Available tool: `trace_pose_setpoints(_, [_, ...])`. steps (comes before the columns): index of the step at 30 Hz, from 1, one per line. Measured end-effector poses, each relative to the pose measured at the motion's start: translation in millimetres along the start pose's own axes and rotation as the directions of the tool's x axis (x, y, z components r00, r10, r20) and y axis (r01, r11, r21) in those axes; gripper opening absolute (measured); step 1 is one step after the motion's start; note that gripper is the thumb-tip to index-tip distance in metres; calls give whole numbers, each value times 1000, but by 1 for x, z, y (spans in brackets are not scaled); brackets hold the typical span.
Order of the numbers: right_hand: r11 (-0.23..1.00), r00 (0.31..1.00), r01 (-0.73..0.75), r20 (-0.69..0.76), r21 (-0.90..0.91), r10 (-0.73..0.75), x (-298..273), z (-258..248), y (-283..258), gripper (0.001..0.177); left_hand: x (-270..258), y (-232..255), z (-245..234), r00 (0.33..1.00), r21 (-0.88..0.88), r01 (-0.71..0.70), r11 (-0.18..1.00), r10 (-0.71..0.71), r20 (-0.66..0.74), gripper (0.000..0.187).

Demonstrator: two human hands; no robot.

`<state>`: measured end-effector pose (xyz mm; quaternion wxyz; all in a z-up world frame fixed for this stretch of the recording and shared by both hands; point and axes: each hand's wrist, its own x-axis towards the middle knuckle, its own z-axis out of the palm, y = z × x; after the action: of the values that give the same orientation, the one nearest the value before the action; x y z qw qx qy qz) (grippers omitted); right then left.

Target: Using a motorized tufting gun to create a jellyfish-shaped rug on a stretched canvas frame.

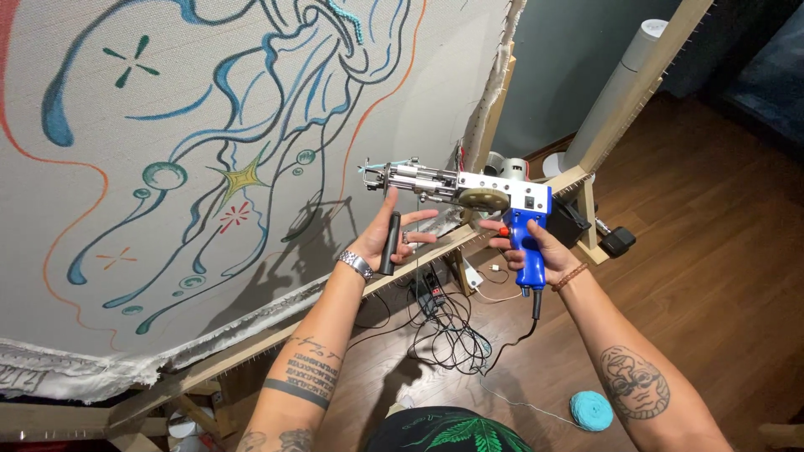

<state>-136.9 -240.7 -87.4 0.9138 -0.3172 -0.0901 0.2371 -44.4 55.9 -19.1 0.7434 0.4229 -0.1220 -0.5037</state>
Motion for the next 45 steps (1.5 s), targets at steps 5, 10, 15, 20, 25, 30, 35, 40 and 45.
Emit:
trace_pose_setpoints(5, [985, 979, 32, -194, -171, -65, -1, 13, -4, 53, 4, -7, -2, 980, 171, 53, 984, -18, -201, 55])
trace_pose_setpoints(10, [969, 966, 26, -243, -246, -87, -3, 1, -6, 41, 9, -15, -6, 959, 357, 54, 933, 51, -279, 42])
trace_pose_setpoints(15, [936, 944, 86, -273, -341, -186, -8, 0, -9, 24, 8, -14, 3, 942, 427, 59, 902, 91, -323, 44])
trace_pose_setpoints(20, [872, 916, 158, -261, -463, -304, -14, 13, -12, 19, 8, -19, 3, 922, 412, 7, 911, 153, -355, 53])
trace_pose_setpoints(25, [790, 879, 239, -221, -565, -424, -16, 23, -13, 11, 19, -34, -16, 900, 262, -211, 942, 292, -325, 51])
trace_pose_setpoints(30, [793, 881, 272, -190, -545, -433, -16, 37, -17, 10, 17, -37, -6, 798, 437, -242, 866, 434, -419, 41])
trace_pose_setpoints(35, [798, 885, 292, -169, -527, -435, -13, 40, -11, 10, 22, -32, 4, 614, 662, -76, 745, 559, -558, 46])
trace_pose_setpoints(40, [833, 874, 282, -230, -477, -428, -10, 63, -2, 18, 13, -14, 31, 414, 738, 33, 675, 662, -624, 43])
trace_pose_setpoints(45, [841, 867, 292, -245, -455, -434, -7, 87, 5, 22, 9, -8, 39, 361, 766, 159, 623, 685, -633, 43])
